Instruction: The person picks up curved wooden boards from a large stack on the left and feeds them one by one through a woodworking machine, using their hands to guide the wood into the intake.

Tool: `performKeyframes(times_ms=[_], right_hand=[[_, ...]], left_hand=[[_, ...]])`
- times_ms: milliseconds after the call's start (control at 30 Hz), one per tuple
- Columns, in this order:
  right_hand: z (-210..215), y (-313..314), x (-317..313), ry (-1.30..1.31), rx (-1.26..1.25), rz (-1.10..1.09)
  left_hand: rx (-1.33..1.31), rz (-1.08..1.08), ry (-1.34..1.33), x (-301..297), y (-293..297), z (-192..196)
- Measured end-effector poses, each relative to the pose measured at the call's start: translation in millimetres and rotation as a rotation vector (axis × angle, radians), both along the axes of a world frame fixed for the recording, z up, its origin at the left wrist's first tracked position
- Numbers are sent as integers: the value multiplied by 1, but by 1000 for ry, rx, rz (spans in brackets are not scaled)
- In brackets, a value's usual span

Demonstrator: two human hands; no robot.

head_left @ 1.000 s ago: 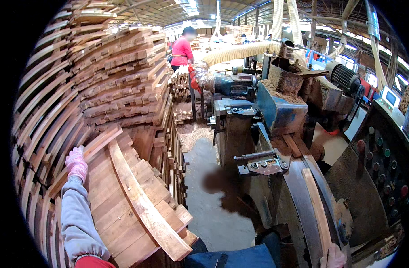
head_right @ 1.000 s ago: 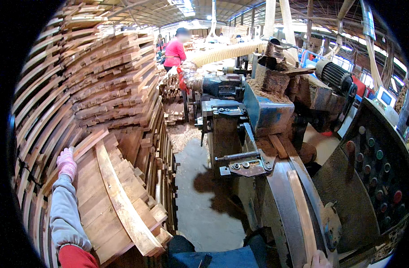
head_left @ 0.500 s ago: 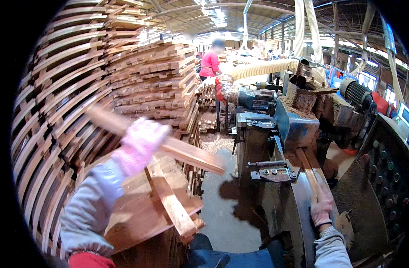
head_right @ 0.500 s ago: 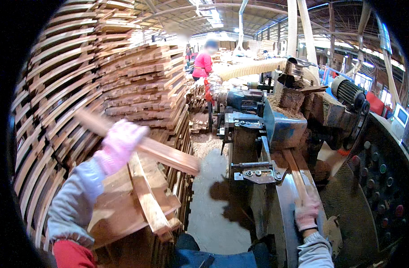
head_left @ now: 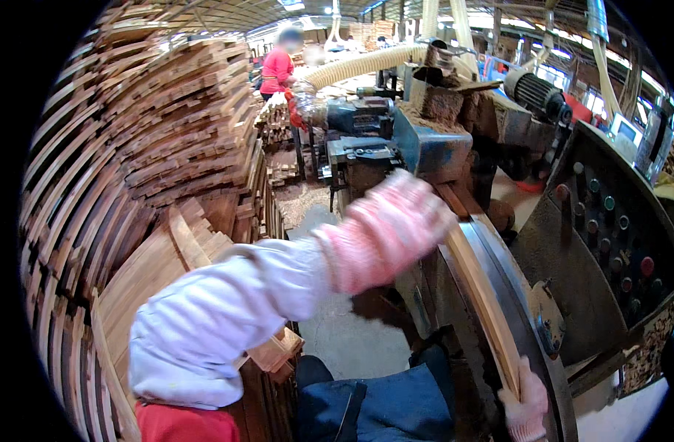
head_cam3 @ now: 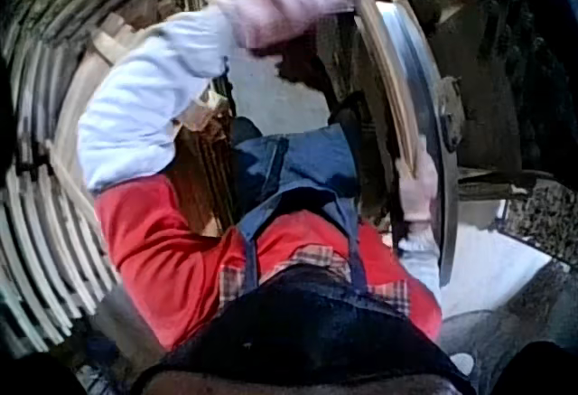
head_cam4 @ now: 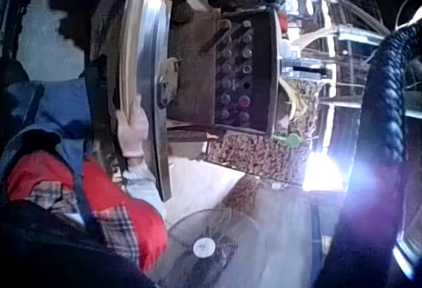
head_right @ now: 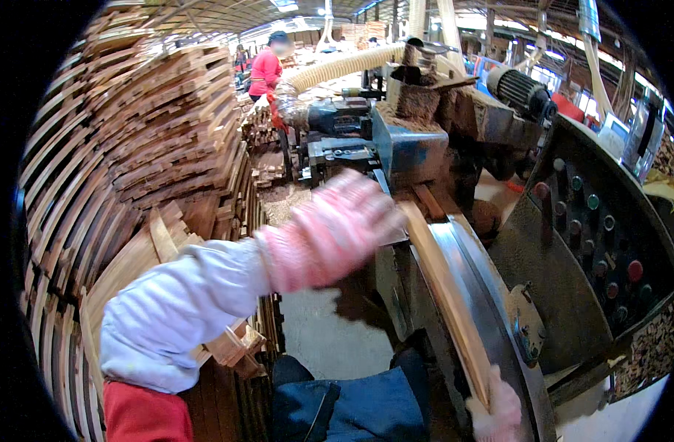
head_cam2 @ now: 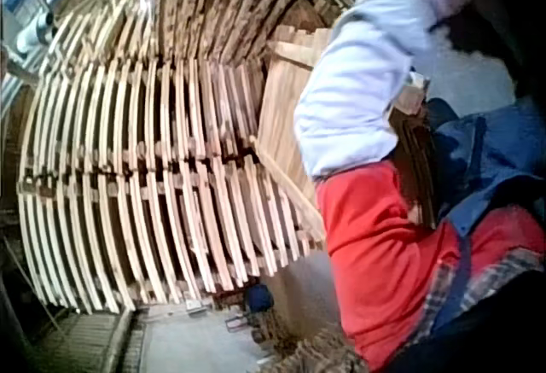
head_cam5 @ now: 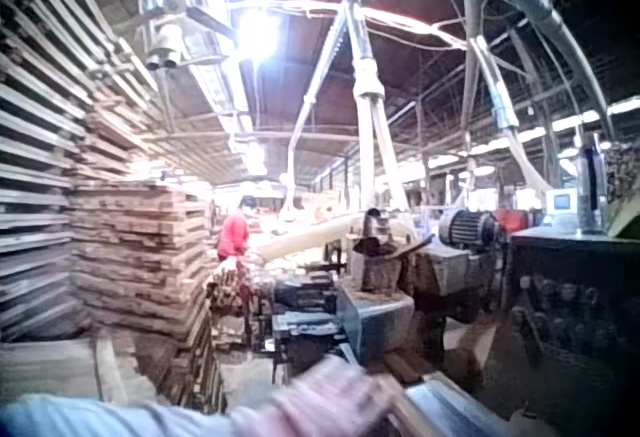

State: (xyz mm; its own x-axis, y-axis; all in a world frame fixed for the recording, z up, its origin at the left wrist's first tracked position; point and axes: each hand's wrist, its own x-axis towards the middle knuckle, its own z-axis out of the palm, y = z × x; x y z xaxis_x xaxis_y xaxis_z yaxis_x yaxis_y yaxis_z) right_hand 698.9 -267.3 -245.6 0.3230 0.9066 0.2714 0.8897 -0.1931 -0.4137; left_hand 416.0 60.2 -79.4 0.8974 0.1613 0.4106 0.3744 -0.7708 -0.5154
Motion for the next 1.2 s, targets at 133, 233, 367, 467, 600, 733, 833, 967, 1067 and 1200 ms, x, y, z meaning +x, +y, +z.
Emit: performKeyframes(times_ms=[133,233,367,467,600,733,833,967,1067,1200], right_hand=[[-19,-48,19,-262,-36,-99],[-41,-20,26,-319,22,-203],[-48,86,58,-205,233,-136],[-35,193,66,-200,285,-149],[-23,308,63,-260,326,-85],[-47,294,69,-386,347,-47],[-43,200,45,-378,48,-93],[-23,56,26,-344,48,-53],[-11,9,13,-336,-154,-178],[-45,38,39,-373,-52,-162]], left_hand=[[-96,309,-87,-94,29,15],[-69,590,-142,-183,31,14],[-86,1057,-47,-314,-26,1],[-154,1271,109,-348,-51,-8],[-187,1257,194,-336,-49,-18],[-85,1132,296,-325,-19,-35],[-239,1138,347,-339,-4,-40],[-91,949,379,-390,20,-65],[-243,904,212,-373,25,-65],[-202,874,233,-369,20,-59]])
